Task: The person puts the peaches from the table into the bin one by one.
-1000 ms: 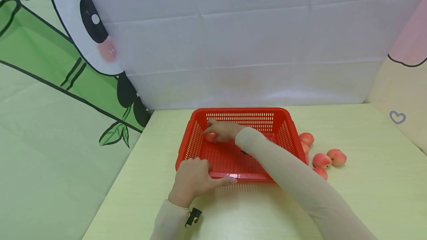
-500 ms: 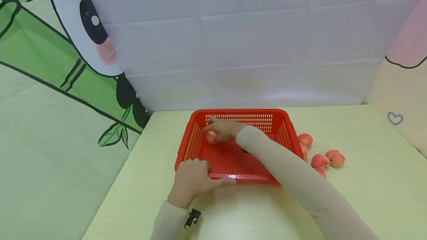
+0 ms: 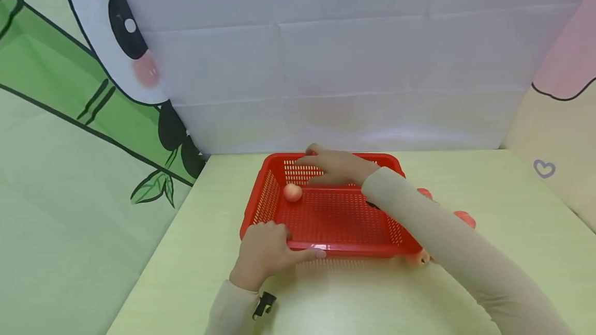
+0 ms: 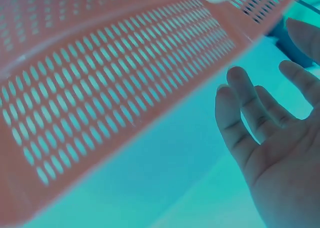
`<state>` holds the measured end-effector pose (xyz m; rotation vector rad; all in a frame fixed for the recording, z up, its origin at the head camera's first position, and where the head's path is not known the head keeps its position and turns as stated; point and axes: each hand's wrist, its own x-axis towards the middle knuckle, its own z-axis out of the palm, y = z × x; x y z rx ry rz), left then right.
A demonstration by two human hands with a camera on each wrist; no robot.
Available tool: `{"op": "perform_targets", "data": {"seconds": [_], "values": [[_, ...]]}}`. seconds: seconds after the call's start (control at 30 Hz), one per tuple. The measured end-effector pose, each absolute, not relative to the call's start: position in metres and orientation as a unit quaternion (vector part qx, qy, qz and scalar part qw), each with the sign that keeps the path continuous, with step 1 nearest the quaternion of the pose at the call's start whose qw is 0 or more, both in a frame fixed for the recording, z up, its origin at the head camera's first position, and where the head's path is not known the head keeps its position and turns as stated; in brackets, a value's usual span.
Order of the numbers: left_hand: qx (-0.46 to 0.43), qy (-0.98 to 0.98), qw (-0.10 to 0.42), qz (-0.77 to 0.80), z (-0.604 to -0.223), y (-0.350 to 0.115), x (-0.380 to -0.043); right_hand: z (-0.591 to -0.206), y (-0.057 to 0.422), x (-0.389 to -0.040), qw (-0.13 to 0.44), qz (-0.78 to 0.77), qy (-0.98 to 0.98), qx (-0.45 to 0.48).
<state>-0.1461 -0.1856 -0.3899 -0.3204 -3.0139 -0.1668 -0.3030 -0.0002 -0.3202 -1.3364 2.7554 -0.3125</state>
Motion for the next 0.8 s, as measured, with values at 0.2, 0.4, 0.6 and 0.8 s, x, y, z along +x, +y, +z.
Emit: {"op": "perform_targets", "data": {"seconds": [0.2, 0.4, 0.6, 0.8], "values": [[-0.108, -0.992, 0.040, -0.056, -0.391, -0.187, -0.145, -0.296, 0.031, -0.273, -0.035, -0.151, 0.886, -0.438], [-0.110, -0.991, 0.052, -0.055, -0.392, -0.188, -0.145, -0.279, 0.062, -0.242, -0.132, -0.174, 0.876, -0.429], [-0.106, -0.991, 0.048, -0.059, -0.392, -0.190, -0.143, -0.273, 0.103, -0.218, -0.235, -0.192, 0.861, -0.409], [-0.111, -0.990, 0.058, -0.059, -0.392, -0.192, -0.142, -0.278, 0.144, -0.202, -0.295, -0.200, 0.859, -0.368]]}}
